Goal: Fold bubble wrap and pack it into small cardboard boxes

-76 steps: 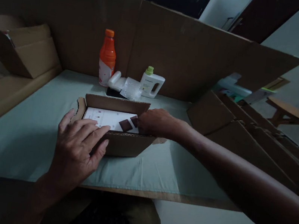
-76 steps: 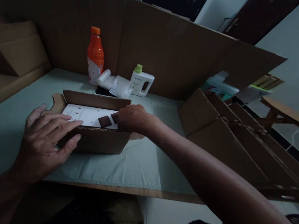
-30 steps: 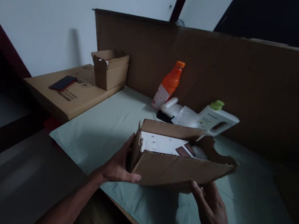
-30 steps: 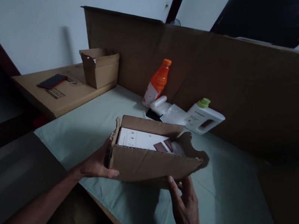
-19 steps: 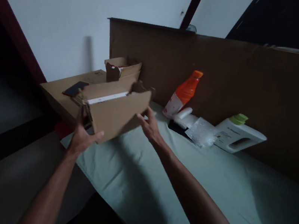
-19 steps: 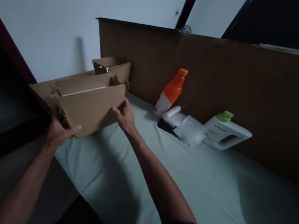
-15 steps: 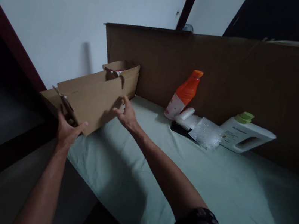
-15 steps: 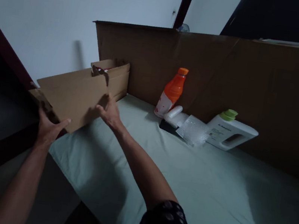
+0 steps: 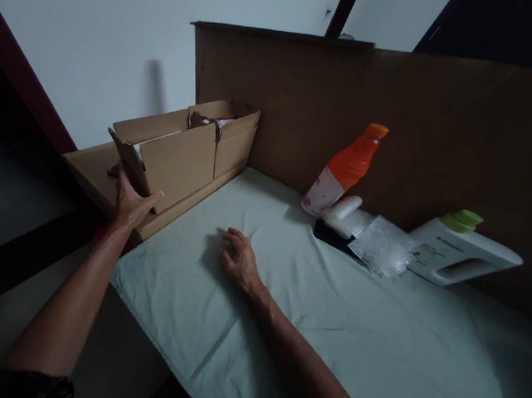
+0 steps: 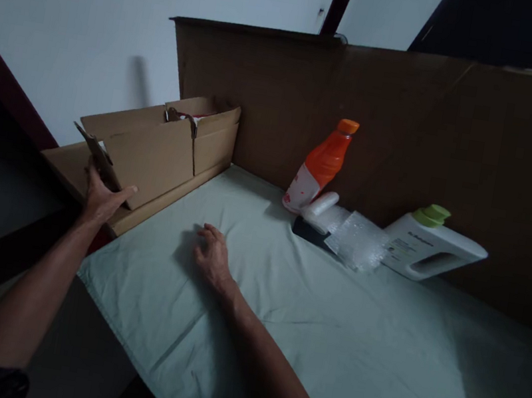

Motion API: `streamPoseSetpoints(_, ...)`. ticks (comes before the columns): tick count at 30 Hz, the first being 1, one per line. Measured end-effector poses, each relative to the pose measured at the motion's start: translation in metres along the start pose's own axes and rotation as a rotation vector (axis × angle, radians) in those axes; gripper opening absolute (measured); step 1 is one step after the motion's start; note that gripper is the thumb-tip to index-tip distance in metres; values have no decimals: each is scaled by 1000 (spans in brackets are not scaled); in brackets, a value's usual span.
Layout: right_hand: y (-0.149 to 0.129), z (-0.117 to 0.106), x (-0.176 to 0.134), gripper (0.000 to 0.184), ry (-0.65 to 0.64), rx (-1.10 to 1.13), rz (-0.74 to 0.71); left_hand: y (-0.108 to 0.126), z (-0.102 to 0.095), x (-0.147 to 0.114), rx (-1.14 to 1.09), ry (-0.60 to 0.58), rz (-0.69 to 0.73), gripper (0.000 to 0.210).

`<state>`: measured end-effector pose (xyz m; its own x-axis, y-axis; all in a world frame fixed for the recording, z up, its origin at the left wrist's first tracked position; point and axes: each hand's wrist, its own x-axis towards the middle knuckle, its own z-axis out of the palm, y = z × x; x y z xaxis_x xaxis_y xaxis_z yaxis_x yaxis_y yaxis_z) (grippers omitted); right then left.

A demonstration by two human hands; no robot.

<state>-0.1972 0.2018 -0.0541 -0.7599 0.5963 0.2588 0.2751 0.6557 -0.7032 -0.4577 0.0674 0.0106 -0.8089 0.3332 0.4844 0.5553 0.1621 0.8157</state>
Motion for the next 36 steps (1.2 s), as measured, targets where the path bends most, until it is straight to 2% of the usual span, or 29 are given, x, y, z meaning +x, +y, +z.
streamPoseSetpoints(3,-1,2,1,31,7,-3,-5,-7,11,-7,46,56,-24,106)
streamPoseSetpoints(7,2,7,4,29,7,-23,-14,-9,24,-22,123,78,-131,102)
streamPoseSetpoints(11,1,9,5,27,-17,-74,-63,1,35,-58,154,81,-150,99)
streamPoseSetpoints(13,-4,9,1,24,-47,-115,-122,10,44,-90,154,44,-76,96)
streamPoseSetpoints(16,-15,9,-15,24,-76,-182,-192,28,62,-142,174,-148,156,80)
streamPoseSetpoints(19,-24,11,-45,24,-144,-353,-316,49,78,-177,170,-435,299,62)
streamPoseSetpoints(22,-32,8,-86,24,-255,-538,-406,67,87,-192,180,-673,374,55)
streamPoseSetpoints(27,-45,-22,-173,47,-220,-662,-444,81,104,-217,197,-915,599,61)
streamPoseSetpoints(30,-52,-47,-223,45,-186,-729,-458,87,114,-241,290,-979,738,64)
streamPoseSetpoints(32,-56,-60,-247,44,-176,-759,-442,92,117,-255,357,-967,797,66)
streamPoseSetpoints(36,-61,-73,-264,43,-240,-773,-404,99,114,-267,418,-947,834,72)
